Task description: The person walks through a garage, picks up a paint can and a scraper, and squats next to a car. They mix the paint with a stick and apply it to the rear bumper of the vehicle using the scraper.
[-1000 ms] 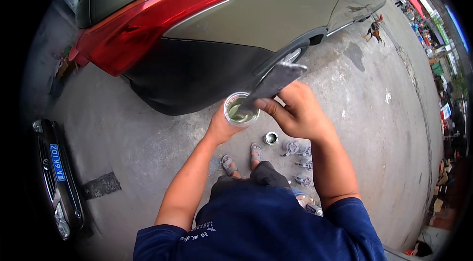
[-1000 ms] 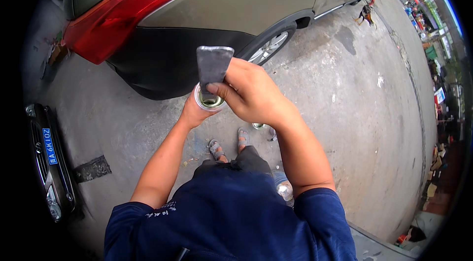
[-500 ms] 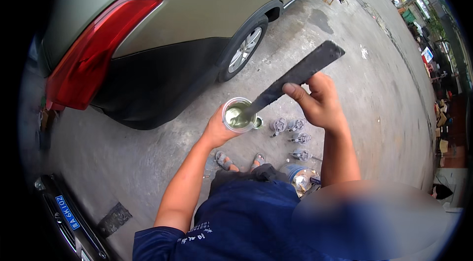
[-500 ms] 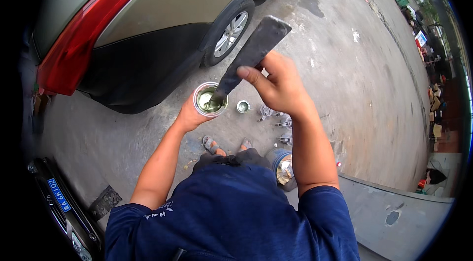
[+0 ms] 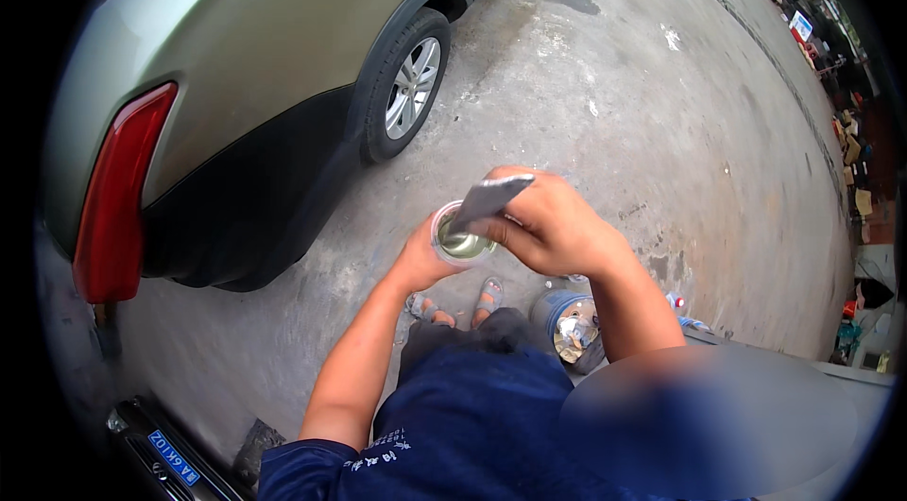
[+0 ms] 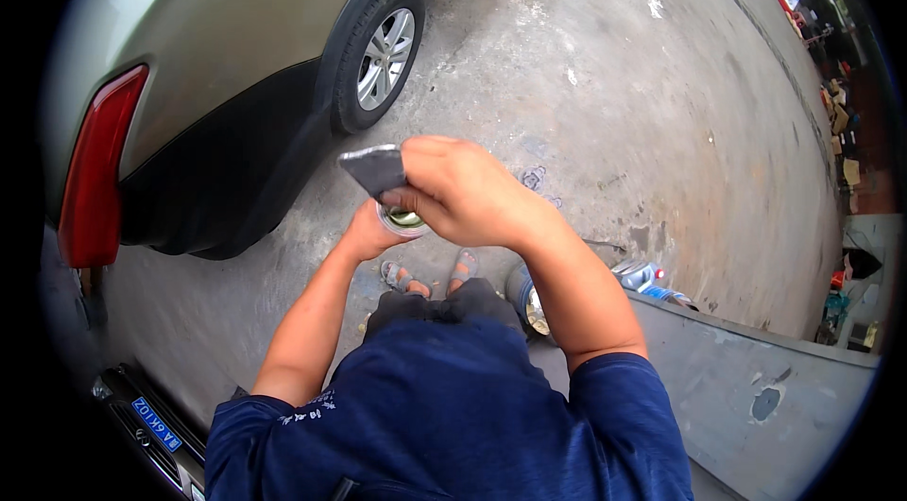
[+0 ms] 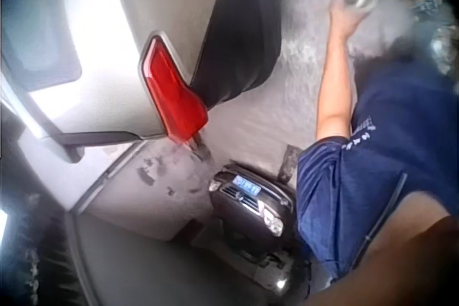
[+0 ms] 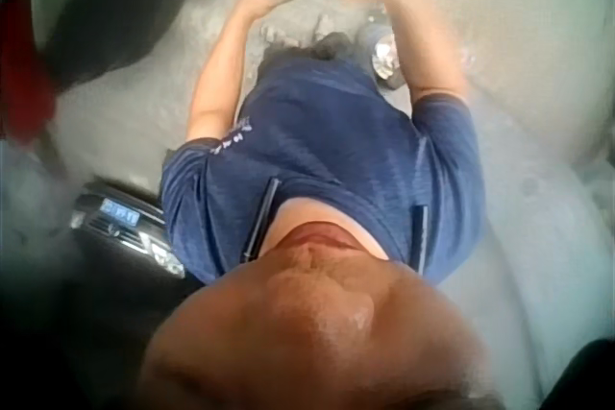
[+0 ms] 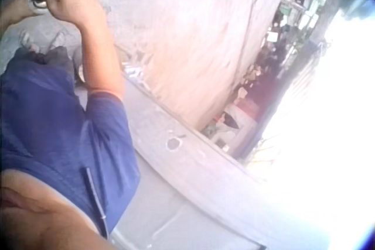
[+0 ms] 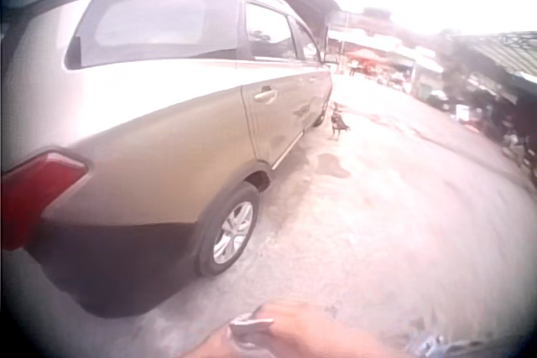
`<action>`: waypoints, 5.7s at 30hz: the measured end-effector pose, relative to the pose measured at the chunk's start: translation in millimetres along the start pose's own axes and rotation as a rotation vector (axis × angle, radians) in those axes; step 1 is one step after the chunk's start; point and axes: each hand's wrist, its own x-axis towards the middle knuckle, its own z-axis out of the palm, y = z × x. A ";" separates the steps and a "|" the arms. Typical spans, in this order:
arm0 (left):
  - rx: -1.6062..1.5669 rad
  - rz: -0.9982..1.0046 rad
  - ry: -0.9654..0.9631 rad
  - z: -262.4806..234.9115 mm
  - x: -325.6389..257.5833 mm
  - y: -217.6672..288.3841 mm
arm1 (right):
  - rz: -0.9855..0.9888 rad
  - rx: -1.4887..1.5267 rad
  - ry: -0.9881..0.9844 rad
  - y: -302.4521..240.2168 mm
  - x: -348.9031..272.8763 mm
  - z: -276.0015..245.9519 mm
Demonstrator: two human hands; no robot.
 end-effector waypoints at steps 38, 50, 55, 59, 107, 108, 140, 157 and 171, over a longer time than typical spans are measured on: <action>0.235 0.265 0.103 84.8 209.7 -306.3 | 1.899 0.722 1.439 545.3 -468.3 316.0; 0.183 0.041 0.132 134.1 264.2 -388.7 | 1.532 1.497 1.772 688.9 -527.5 326.9; 0.173 0.147 0.167 125.6 264.8 -394.4 | 1.605 1.370 1.752 679.5 -516.4 305.7; 0.194 0.104 0.146 123.7 276.1 -357.1 | 1.275 1.414 1.856 657.3 -518.8 243.2; 0.074 0.381 0.174 -33.9 59.3 -42.9 | 1.746 -0.463 0.433 89.7 -334.2 170.9; 0.064 0.396 0.169 -31.2 62.1 -39.5 | 1.838 -0.371 0.329 100.5 -342.2 162.2; 0.090 0.496 0.143 21.8 78.4 1.3 | 0.380 -1.013 0.193 -83.7 -13.9 -100.0; 0.113 0.580 0.135 31.2 69.6 2.8 | 0.311 -1.042 0.118 -86.4 -2.4 -89.4; 0.135 0.501 0.079 31.1 62.9 0.8 | 0.248 -1.076 0.093 -92.4 4.6 -82.8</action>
